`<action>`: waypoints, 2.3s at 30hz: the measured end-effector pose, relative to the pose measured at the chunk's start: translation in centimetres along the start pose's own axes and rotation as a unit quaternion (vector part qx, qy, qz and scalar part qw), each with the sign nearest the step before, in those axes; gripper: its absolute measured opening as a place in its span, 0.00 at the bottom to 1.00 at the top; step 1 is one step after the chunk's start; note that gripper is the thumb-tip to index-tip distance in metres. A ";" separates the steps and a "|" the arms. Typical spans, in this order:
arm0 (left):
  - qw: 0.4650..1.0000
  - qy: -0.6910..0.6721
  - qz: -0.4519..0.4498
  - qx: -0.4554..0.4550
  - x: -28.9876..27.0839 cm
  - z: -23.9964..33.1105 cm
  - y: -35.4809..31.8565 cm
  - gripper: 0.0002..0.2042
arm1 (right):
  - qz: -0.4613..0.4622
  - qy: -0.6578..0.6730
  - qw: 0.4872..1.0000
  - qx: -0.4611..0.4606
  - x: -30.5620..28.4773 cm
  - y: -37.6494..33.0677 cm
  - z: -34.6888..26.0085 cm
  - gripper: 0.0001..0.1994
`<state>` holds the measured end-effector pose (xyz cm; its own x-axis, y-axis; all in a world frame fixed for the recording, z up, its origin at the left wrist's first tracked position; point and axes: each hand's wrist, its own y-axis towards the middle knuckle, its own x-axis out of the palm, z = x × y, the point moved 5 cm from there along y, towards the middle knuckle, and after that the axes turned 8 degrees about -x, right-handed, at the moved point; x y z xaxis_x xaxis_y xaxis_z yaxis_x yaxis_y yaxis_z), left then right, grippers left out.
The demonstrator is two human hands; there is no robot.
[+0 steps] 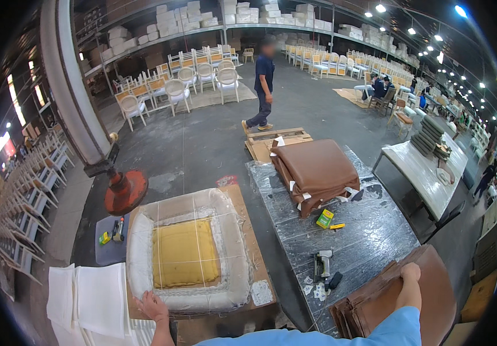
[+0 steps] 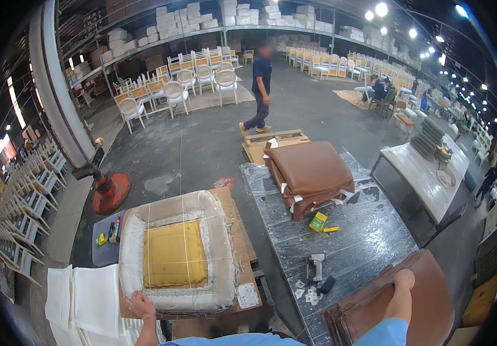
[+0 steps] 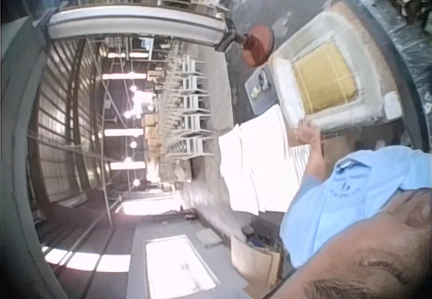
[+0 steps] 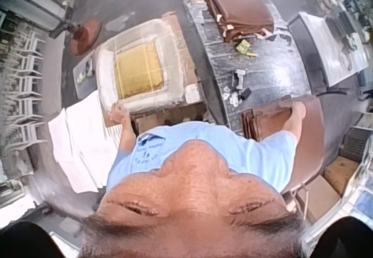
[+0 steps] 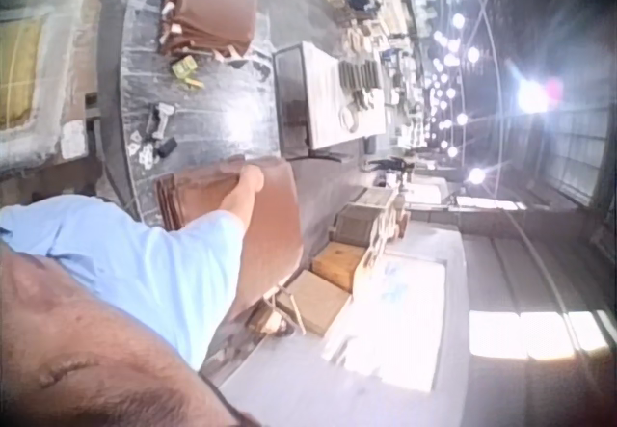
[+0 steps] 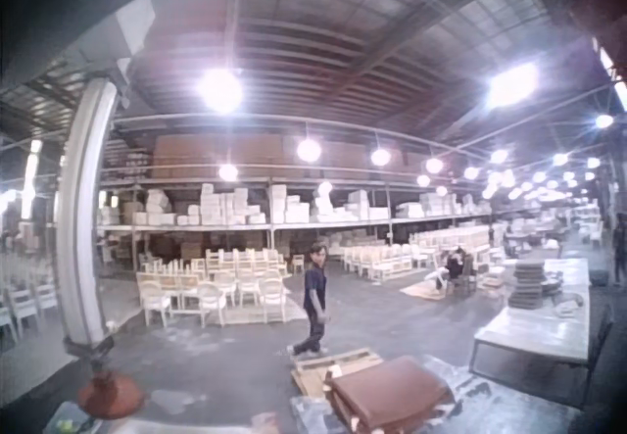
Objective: The person uses a pneumatic staple gun to attach white foam padding to a wooden chair seat base while a coworker applies adhesive. The person then flips the seat, covers it with brown leather, and places a white protective sheet on top.
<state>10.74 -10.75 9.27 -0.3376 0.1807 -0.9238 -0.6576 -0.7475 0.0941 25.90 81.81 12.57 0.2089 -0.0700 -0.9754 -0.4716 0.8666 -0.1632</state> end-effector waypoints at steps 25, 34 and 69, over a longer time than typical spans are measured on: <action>0.988 0.056 0.088 0.118 1.9 0.3 0.0 0.18 | 0.044 0.214 0.961 0.169 -2.2 -2.8 1.8 0.21; 0.978 0.019 0.139 0.156 1.5 -0.3 -0.1 0.15 | 0.057 0.225 0.956 0.180 -2.0 -3.3 1.4 0.20; 0.911 -0.103 -0.131 0.377 7.6 12.8 -16.4 0.21 | 0.088 0.176 0.974 0.111 -0.1 -2.9 2.7 0.19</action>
<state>10.34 11.01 5.43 -0.1705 0.4636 -0.8695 -0.9833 -0.0234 0.1803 29.56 80.70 13.58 -0.1840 -0.0424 -0.9820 -0.2680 0.9634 0.0086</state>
